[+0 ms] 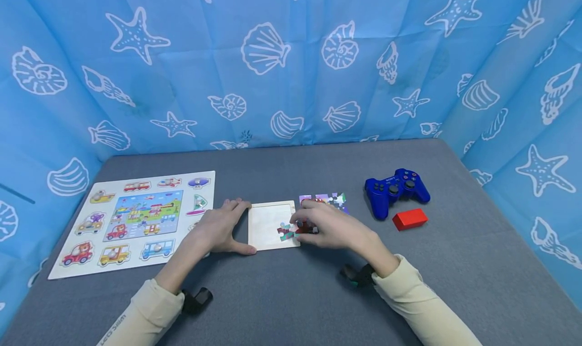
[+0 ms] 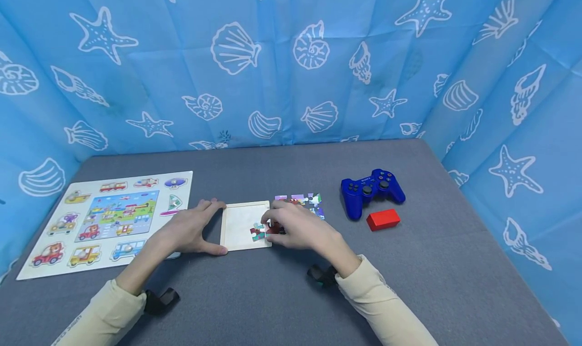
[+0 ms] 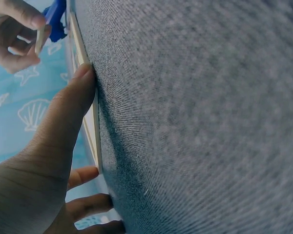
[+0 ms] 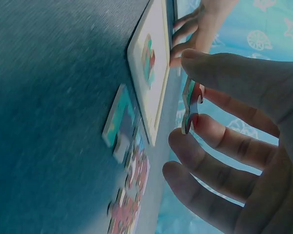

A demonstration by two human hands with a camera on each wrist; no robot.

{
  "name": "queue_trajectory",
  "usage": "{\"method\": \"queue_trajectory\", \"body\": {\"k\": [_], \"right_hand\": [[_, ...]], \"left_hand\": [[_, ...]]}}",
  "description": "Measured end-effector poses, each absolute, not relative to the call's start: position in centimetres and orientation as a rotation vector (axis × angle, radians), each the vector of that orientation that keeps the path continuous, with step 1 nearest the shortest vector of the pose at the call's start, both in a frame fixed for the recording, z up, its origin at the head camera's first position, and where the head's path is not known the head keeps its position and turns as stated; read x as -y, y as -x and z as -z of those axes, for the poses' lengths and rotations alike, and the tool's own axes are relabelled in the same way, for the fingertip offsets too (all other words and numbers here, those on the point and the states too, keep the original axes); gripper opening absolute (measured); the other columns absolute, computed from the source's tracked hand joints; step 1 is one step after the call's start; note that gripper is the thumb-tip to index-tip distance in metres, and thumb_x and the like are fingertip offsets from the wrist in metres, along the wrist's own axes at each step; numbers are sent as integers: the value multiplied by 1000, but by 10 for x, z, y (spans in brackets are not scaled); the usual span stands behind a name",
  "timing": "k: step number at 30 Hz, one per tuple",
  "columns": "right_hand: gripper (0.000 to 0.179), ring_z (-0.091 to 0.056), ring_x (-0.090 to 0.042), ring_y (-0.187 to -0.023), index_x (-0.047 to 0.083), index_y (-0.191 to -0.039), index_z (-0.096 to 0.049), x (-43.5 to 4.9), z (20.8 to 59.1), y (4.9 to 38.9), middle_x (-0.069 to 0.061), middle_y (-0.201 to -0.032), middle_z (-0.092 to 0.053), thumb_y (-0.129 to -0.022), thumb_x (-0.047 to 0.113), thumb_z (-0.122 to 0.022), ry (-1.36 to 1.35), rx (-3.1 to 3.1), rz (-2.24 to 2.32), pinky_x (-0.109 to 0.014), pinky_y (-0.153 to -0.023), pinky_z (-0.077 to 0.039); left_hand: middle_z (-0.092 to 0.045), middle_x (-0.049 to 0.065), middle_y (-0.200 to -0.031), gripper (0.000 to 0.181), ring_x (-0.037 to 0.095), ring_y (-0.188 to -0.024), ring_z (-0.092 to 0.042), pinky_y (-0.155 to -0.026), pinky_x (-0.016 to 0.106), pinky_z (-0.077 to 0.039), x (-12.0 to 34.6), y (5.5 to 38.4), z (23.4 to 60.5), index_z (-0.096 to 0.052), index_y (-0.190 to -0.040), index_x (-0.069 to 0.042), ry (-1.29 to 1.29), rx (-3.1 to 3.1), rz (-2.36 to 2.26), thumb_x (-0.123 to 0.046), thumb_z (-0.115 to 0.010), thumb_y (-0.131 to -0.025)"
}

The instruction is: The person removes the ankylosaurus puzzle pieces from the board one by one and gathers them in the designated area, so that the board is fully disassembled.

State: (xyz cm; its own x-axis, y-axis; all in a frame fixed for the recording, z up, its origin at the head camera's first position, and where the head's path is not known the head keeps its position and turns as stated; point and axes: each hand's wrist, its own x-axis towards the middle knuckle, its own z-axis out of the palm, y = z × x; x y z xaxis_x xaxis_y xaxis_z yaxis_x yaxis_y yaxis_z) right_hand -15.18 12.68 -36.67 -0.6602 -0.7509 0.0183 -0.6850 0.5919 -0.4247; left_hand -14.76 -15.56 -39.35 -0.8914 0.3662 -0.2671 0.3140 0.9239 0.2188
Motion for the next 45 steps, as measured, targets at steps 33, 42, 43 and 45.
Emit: {"method": "queue_trajectory", "body": {"k": [33, 42, 43, 45], "right_hand": [[31, -55, -10, -84, 12, -120, -74, -184, 375, 154, -1, -108, -67, -90, 21, -78, 932, -2666, 500, -24, -72, -48], [32, -50, -8, -79, 13, -120, -75, -182, 380, 154, 2, -101, -65, -90, 23, -78, 940, -2665, 473, -19, -65, -40], [32, -50, -8, -79, 13, -120, -75, -182, 380, 154, 2, -101, -65, -91, 23, -78, 937, -2664, 469, -19, -65, -40], [33, -50, -9, -80, 13, -121, -75, -181, 381, 154, 2, -102, -65, -91, 24, -78, 930, -2662, 463, -20, -65, -40]], "left_hand": [[-40, 26, -160, 108, 50, -148, -39, -110, 68, -44, 157, 147, 393, -40, -154, -12, -500, -2791, -237, -68, -82, -72], [-44, 28, -157, 106, 53, -143, -43, -106, 66, -47, 157, 145, 393, -43, -151, -10, -550, -2827, -247, -66, -84, -71], [-44, 28, -157, 106, 53, -143, -43, -106, 66, -47, 157, 145, 393, -43, -151, -10, -549, -2825, -246, -67, -84, -71], [-44, 28, -157, 106, 53, -144, -43, -106, 66, -47, 156, 145, 393, -42, -151, -10, -547, -2822, -244, -67, -83, -71]]}}
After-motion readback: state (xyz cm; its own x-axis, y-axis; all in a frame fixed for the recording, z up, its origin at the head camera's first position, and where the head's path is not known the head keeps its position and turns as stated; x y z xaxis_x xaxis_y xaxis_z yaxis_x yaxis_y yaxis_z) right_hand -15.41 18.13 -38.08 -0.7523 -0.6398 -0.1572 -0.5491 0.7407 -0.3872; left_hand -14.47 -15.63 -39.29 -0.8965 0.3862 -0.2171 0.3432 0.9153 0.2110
